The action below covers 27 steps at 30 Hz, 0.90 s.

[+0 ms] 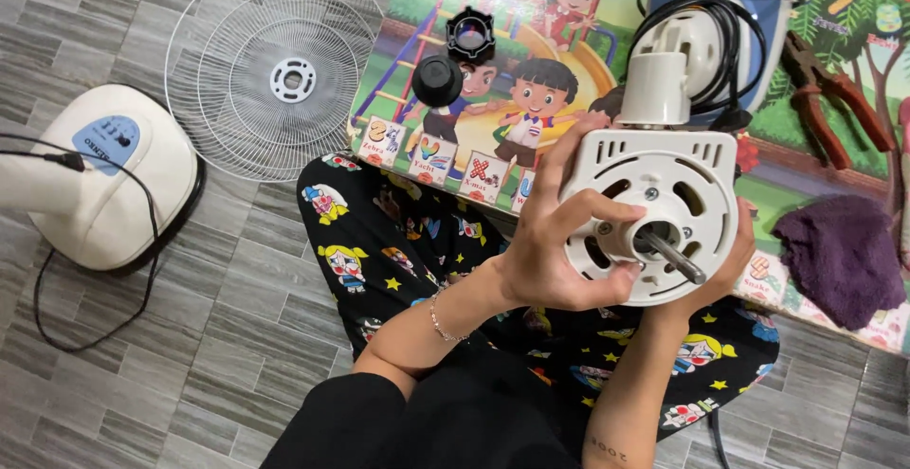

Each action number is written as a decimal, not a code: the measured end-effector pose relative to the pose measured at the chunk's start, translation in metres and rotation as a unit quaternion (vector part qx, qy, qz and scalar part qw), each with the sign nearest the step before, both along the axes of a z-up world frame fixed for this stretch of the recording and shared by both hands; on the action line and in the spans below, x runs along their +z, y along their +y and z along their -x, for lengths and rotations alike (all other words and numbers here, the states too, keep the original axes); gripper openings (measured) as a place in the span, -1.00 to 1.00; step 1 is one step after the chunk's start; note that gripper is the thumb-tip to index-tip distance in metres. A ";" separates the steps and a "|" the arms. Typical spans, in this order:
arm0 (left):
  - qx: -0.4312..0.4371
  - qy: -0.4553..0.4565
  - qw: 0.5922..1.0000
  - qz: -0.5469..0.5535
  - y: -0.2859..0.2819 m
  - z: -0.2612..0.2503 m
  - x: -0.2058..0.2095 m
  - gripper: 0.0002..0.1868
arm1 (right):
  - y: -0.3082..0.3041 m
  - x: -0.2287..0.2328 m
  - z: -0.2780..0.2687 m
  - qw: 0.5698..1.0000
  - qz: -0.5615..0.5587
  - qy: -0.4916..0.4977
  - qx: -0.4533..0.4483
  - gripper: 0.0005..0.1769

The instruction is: Repairing a fan motor by using a screwdriver to remove or tighten screws on the housing.

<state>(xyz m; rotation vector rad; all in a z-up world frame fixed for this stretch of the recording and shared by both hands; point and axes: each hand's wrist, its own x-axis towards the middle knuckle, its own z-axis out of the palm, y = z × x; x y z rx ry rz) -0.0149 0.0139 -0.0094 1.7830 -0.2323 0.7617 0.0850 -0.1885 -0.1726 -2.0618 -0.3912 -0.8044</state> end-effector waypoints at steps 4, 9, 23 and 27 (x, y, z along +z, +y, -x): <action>-0.004 -0.002 1.000 0.015 0.000 0.001 0.004 -0.52 | 0.000 -0.003 0.003 1.000 -0.003 0.002 0.014 -0.58; -0.013 0.000 0.999 0.032 0.000 0.001 0.005 -0.51 | 0.000 -0.006 -0.002 1.000 -0.012 0.001 0.023 -0.64; -0.012 0.003 0.999 0.032 -0.001 0.002 0.006 -0.51 | 0.003 -0.012 0.000 0.999 -0.040 -0.001 0.022 -0.76; -0.015 0.000 1.000 0.028 0.000 0.001 0.006 -0.52 | 0.001 -0.013 0.000 0.999 -0.050 -0.001 0.015 -0.78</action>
